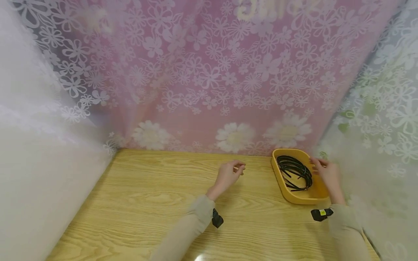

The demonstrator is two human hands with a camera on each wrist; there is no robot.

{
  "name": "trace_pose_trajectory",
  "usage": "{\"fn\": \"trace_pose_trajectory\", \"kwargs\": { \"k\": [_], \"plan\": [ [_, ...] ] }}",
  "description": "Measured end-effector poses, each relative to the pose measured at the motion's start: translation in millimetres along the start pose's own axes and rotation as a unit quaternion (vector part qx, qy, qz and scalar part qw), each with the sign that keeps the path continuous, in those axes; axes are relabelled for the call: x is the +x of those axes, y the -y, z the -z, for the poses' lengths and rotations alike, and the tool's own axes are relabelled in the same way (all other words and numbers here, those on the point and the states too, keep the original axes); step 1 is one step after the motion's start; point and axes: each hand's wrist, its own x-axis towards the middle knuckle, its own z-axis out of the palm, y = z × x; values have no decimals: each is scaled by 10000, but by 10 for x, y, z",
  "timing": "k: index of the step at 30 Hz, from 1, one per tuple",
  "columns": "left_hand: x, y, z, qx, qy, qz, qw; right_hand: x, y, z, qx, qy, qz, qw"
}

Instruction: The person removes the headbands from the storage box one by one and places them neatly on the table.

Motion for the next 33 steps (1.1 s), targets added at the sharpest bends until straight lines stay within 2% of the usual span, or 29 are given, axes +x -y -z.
{"fn": "trace_pose_trajectory", "kwargs": {
  "k": [5,11,17,27,33],
  "plan": [
    [50,-64,-161,-172,86,142,9997,83,-165,85,-958,27,-339,9948],
    [78,-118,-365,-201,262,147,9993,104,-338,167,-1350,139,-580,9890],
    [108,-144,-548,-45,359,32,9993,101,-458,196,-1520,320,-477,9867],
    [136,-186,-760,76,552,77,9984,100,-626,194,-1638,486,-560,9837],
    [108,-203,-842,-196,566,193,9980,82,-599,182,-1599,480,-695,9835]
  ]
}}
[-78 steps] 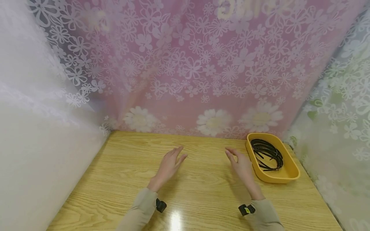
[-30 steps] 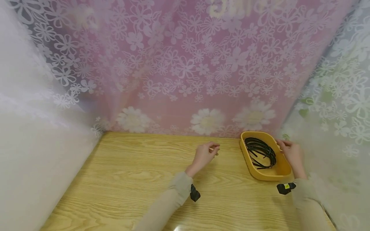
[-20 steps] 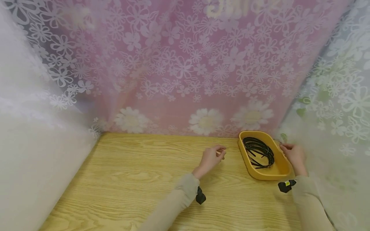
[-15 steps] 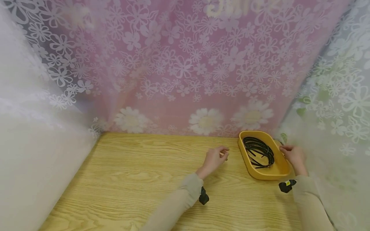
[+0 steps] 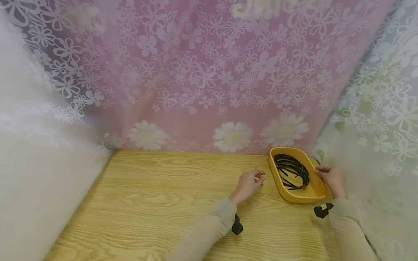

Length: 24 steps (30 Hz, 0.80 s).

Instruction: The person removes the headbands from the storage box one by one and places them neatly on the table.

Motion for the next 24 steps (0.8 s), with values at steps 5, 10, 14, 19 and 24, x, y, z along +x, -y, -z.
{"fn": "trace_pose_trajectory", "kwargs": {
  "k": [5,10,14,19,24],
  "plan": [
    [13,-11,-69,-289,98,149,9994,-15,25,6,38,57,-77,9999],
    [33,-31,-140,-561,186,316,9978,-24,27,3,259,156,-277,9992],
    [50,-46,-209,-607,217,469,9968,-36,19,-10,676,267,-406,9965],
    [49,-80,-298,-798,218,759,9937,-64,15,-40,1180,428,-469,9910],
    [55,-121,-405,-1532,29,1359,9788,-104,39,-78,1408,474,-553,9873]
  ]
}}
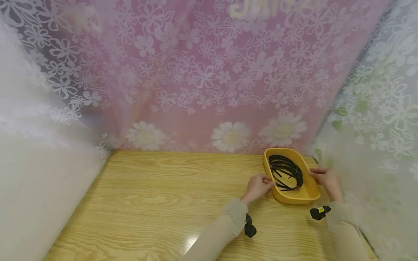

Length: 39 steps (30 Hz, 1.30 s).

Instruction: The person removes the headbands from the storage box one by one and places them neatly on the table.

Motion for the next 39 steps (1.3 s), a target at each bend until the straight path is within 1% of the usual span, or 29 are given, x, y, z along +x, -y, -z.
{"fn": "trace_pose_trajectory", "kwargs": {
  "k": [2,5,9,14,18,22,24,29,31,34,37,39],
  "plan": [
    [8,-4,-35,-341,-120,262,9990,-10,15,-23,23,8,9,10000],
    [21,-2,-63,-780,-267,585,9949,-21,39,-54,38,7,78,10000],
    [26,-10,-47,-1105,-324,815,9900,-31,70,-84,-18,-24,202,9998],
    [19,-34,-16,-1356,-301,1035,9849,-43,110,-98,-190,-33,182,9996],
    [-5,-42,-4,-1432,-314,1131,9827,-53,128,-109,-217,37,148,9996],
    [-46,-39,12,-1577,-327,1215,9794,-71,132,-125,-86,183,179,9996],
    [-64,-33,25,-1634,-332,1206,9786,-88,142,-135,-29,234,200,9995],
    [-87,-10,67,-1584,-360,1147,9800,-125,177,-148,50,360,248,9990],
    [-102,-8,94,-1488,-325,1153,9816,-138,192,-139,79,502,245,9984],
    [-121,6,133,-1499,-261,1159,9815,-151,198,-124,184,780,200,9966],
    [-134,32,180,-1655,-234,1141,9793,-153,183,-113,453,1114,142,9926],
    [-135,68,211,-1775,-216,1124,9774,-153,156,-110,734,1419,139,9871]
  ]
}}
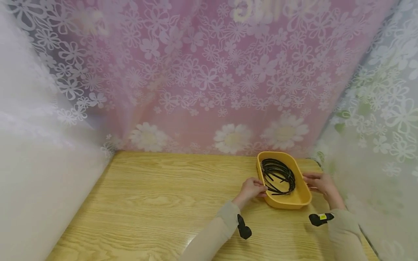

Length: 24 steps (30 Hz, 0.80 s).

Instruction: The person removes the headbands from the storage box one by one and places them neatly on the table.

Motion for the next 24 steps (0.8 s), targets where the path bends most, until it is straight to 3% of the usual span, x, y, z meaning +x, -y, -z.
{"fn": "trace_pose_trajectory", "kwargs": {
  "k": [4,8,16,24],
  "plan": [
    [16,40,70,-162,99,63,9998,14,-101,38,657,615,-68,9959],
    [24,54,133,-176,143,190,9996,40,-167,44,1142,979,-168,9885],
    [-16,20,253,-271,320,308,9986,49,-142,-25,1285,969,-328,9864],
    [-42,46,362,-444,414,328,9976,15,-90,-107,1379,1140,-195,9837]
  ]
}}
